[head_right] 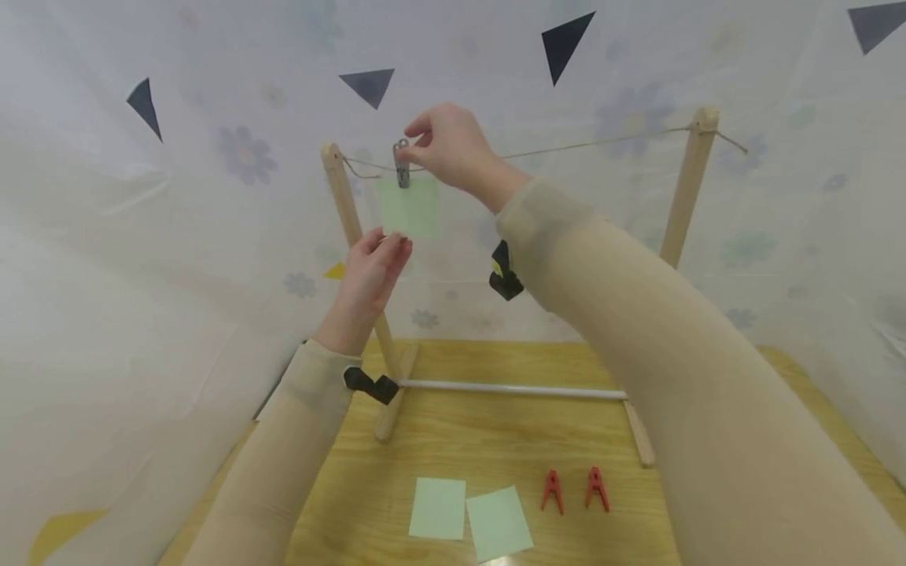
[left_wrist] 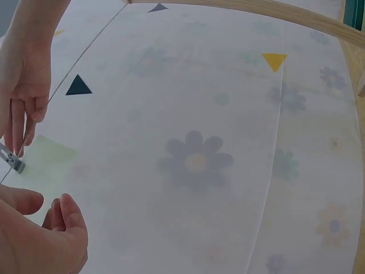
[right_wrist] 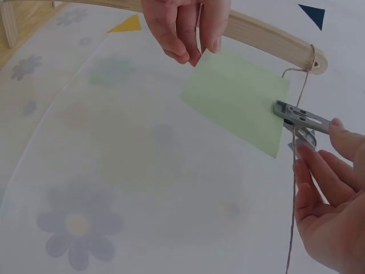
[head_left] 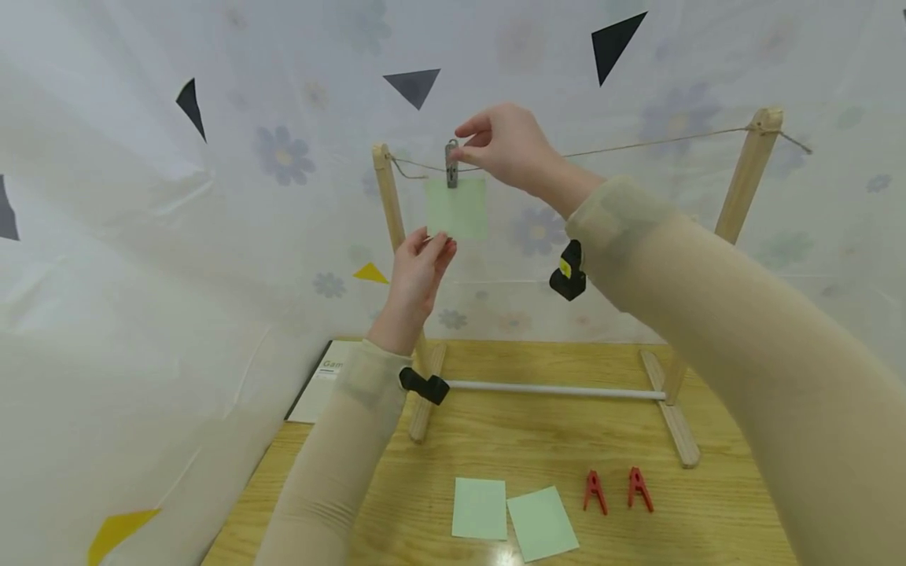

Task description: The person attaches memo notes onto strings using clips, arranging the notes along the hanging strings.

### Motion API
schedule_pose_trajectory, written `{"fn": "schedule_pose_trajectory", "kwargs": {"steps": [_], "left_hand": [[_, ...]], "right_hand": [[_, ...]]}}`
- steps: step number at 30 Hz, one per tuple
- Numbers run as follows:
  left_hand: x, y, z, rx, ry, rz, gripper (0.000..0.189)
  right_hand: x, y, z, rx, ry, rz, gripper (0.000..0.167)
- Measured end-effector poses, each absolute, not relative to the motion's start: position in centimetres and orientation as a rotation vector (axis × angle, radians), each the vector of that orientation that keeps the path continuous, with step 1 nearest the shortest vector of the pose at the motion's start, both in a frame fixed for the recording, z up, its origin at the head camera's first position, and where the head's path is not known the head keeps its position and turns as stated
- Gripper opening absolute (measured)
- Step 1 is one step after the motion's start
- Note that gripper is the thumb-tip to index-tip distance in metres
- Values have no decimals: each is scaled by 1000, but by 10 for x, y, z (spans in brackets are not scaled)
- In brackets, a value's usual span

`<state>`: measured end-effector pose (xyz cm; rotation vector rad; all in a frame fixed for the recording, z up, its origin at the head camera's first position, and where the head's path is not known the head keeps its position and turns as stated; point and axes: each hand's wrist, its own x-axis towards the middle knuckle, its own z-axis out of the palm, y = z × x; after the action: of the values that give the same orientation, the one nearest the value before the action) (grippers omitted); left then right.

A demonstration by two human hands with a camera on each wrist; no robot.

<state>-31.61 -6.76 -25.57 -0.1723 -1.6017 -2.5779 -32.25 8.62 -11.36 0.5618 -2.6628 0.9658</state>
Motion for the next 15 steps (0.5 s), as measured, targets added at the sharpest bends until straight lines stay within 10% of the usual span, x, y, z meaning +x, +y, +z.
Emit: {"fn": "schedule_pose_trajectory", "kwargs": {"steps": [15], "left_hand": [[-321, -77, -269, -130, -1698, -2558, 38]], "right_hand": [[-304, 115, -109, 562, -2564, 1008, 46]]}}
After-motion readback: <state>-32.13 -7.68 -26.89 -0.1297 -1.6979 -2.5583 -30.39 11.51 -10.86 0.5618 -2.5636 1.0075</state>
